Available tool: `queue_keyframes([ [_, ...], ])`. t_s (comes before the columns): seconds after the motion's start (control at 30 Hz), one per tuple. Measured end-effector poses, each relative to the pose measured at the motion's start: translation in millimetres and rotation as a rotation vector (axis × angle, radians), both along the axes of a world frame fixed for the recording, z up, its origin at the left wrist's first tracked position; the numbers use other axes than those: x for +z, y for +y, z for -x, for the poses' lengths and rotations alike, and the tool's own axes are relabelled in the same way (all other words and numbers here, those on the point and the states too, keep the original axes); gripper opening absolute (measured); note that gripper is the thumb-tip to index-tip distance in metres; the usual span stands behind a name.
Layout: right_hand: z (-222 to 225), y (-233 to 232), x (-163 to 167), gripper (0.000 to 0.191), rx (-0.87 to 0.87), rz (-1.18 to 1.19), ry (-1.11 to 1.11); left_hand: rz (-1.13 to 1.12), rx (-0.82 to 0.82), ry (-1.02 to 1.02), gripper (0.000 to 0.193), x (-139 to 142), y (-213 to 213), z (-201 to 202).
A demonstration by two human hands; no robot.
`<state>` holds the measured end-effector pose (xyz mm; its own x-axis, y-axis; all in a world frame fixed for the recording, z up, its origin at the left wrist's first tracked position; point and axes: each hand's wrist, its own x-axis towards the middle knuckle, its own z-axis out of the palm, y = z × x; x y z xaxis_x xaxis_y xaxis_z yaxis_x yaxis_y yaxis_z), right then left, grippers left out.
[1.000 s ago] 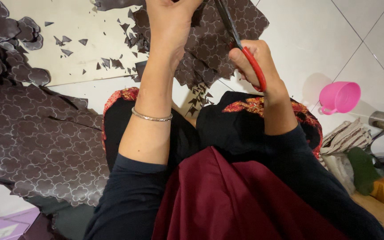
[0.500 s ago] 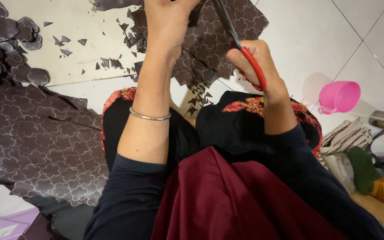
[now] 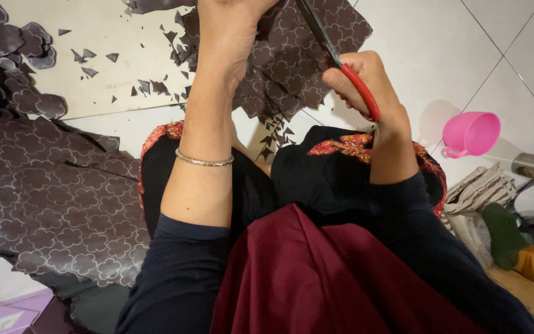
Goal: The person sits on the floor and uses red-handled scissors to cut a dark brown patterned fabric into small shapes. Cut pieces and scraps accumulate on the floor as the person continues cutting.
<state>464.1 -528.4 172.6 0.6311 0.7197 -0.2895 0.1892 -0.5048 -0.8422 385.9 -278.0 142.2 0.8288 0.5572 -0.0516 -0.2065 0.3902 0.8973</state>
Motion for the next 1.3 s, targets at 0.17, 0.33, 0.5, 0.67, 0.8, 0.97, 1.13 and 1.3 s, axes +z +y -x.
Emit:
queue_keyframes([
  [0.17, -7.4, -4.9, 5.0, 0.067, 0.053, -0.005, 0.047, 0.099, -0.058, -0.018, 0.01, 5.3, 1.7, -0.8],
  [0.33, -10.6, -11.0, 12.2, 0.06, 0.08, 0.01, 0.036, 0.099, -0.103, -0.032, 0.01, 10.4, 2.6, -0.1],
  [0.5, -17.0, -12.7, 9.9, 0.056, 0.133, -0.014, -0.039, 0.024, -0.115, -0.068, 0.01, 14.0, 2.2, 1.7],
  [0.67, -16.8, -14.5, 5.8, 0.054, 0.073, 0.013, -0.049, -0.02, -0.13, -0.063, 0.01, 15.8, 3.5, 2.5],
  [0.8, -16.3, -13.4, 3.0, 0.057, 0.06, 0.046, -0.099, -0.074, -0.1, -0.019, 0.011, 16.5, 4.3, 3.3],
  [0.97, -16.5, -12.7, 2.8, 0.068, 0.072, 0.086, -0.241, -0.15, -0.108, -0.046, 0.005, 16.7, 6.0, 4.1],
  [1.13, -14.1, -10.3, 5.0, 0.071, 0.068, 0.078, -0.194, -0.139, -0.117, -0.072, 0.005, 15.6, 7.6, 0.9],
  [1.3, -10.6, -8.6, 8.5, 0.073, 0.057, 0.098, -0.222, -0.199, -0.083, 0.004, 0.006, 13.6, 6.3, 1.5],
])
